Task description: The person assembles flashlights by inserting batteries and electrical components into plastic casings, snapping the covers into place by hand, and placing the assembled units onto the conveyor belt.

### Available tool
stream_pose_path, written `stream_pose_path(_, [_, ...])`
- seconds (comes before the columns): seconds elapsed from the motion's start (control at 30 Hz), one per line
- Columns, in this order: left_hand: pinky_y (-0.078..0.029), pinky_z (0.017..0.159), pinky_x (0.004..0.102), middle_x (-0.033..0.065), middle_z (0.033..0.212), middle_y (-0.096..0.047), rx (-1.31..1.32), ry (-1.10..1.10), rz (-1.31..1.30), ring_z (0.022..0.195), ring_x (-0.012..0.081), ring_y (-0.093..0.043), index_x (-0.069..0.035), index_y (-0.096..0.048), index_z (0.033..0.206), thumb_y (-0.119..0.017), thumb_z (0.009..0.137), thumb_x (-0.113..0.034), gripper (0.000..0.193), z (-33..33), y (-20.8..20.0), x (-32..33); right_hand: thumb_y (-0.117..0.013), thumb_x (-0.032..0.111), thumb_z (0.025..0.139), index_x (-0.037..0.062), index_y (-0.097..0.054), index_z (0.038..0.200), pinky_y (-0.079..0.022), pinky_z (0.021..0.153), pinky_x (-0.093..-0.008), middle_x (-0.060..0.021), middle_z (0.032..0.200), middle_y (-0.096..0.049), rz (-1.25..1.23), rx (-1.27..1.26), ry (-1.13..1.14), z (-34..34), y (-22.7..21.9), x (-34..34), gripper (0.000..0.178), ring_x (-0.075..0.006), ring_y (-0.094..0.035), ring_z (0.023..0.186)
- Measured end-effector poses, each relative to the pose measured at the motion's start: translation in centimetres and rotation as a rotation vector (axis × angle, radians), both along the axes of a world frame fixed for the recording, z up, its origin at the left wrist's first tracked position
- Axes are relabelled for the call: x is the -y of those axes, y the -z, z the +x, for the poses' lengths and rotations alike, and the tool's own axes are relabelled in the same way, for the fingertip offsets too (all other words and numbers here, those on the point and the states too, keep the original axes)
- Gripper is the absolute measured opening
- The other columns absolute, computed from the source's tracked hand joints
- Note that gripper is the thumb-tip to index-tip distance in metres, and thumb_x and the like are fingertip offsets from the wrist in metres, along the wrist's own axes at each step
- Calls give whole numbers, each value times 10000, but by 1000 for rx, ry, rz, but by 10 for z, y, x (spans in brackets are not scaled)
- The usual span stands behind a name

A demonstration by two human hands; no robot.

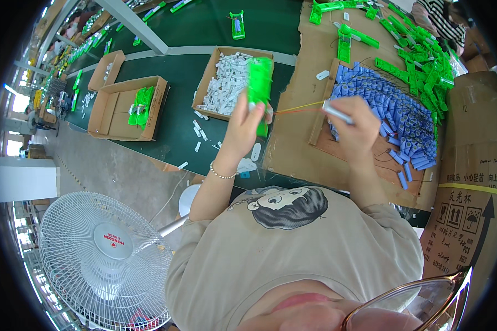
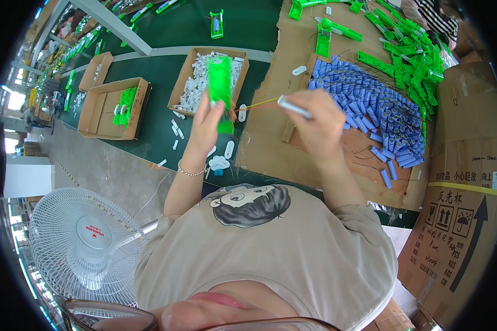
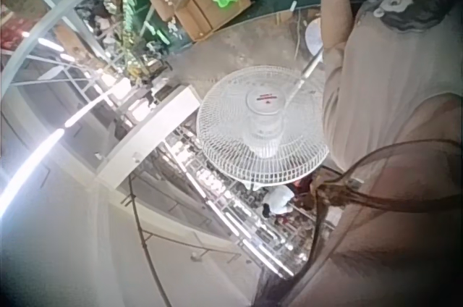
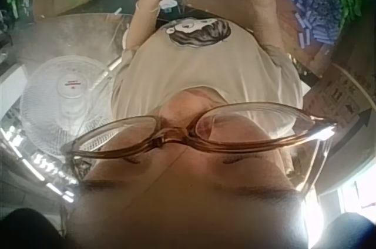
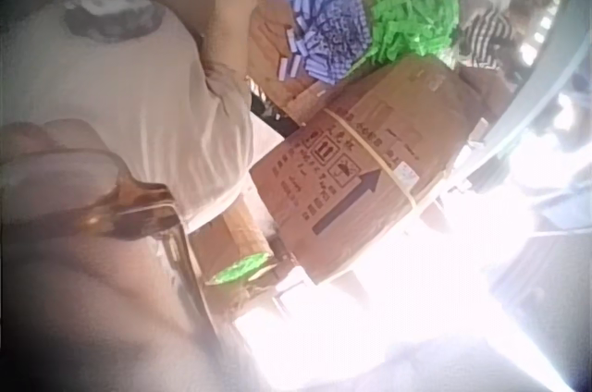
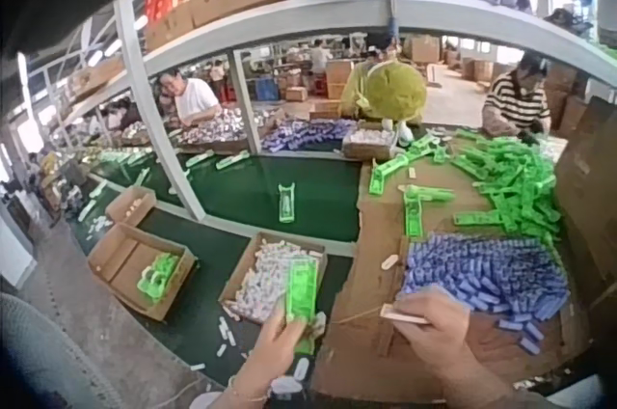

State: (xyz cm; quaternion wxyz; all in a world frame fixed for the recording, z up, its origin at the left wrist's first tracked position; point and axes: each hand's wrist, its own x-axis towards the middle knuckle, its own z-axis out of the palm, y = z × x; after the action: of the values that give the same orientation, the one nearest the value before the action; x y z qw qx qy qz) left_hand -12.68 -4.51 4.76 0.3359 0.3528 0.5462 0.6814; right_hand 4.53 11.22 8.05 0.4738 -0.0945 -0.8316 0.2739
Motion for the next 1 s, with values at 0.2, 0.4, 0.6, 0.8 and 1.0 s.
stream_pose_path(0.2, [-480,686,295,70,946,-548,137,348,-92,771,151,-571,-4,-359,1300,-469,907,-124,425,27,2,3,-663,26,788,-2,-616,885,-476,671,-246,-130,953,-638,-863,-248,-402,-14,5,-13,112,-141,-586,734])
stream_pose_path(0.4, [-500,660,311,81,940,-560,194,259,-81,744,170,-597,-26,-338,1321,-536,870,-85,496,31,9,4,-583,128,905,33,-542,982,-427,554,-176,-120,890,-651,-984,-159,-396,-20,6,-7,129,-97,-562,637])
stream_pose_path(0.6, [-511,660,318,95,937,-571,195,152,-109,729,184,-614,-36,-367,1286,-556,844,-46,481,30,13,4,-566,119,914,28,-523,990,-447,507,-216,-138,834,-656,-1063,-193,-368,-25,2,1,126,-128,-588,627])
stream_pose_path(0.8, [-519,653,301,92,958,-557,195,111,-58,732,171,-623,-17,-378,1262,-568,823,-3,479,30,15,2,-561,84,906,11,-521,989,-475,518,-237,-162,828,-656,-1075,-239,-401,-21,1,0,118,-161,-619,635])
stream_pose_path(1.0, [-525,687,304,103,1041,-563,89,64,-156,898,173,-606,-20,-376,1290,-602,771,32,569,33,14,-4,-638,28,845,-14,-552,963,-474,539,-219,-141,840,-676,-851,-117,-598,-11,-8,7,152,-134,-637,701])
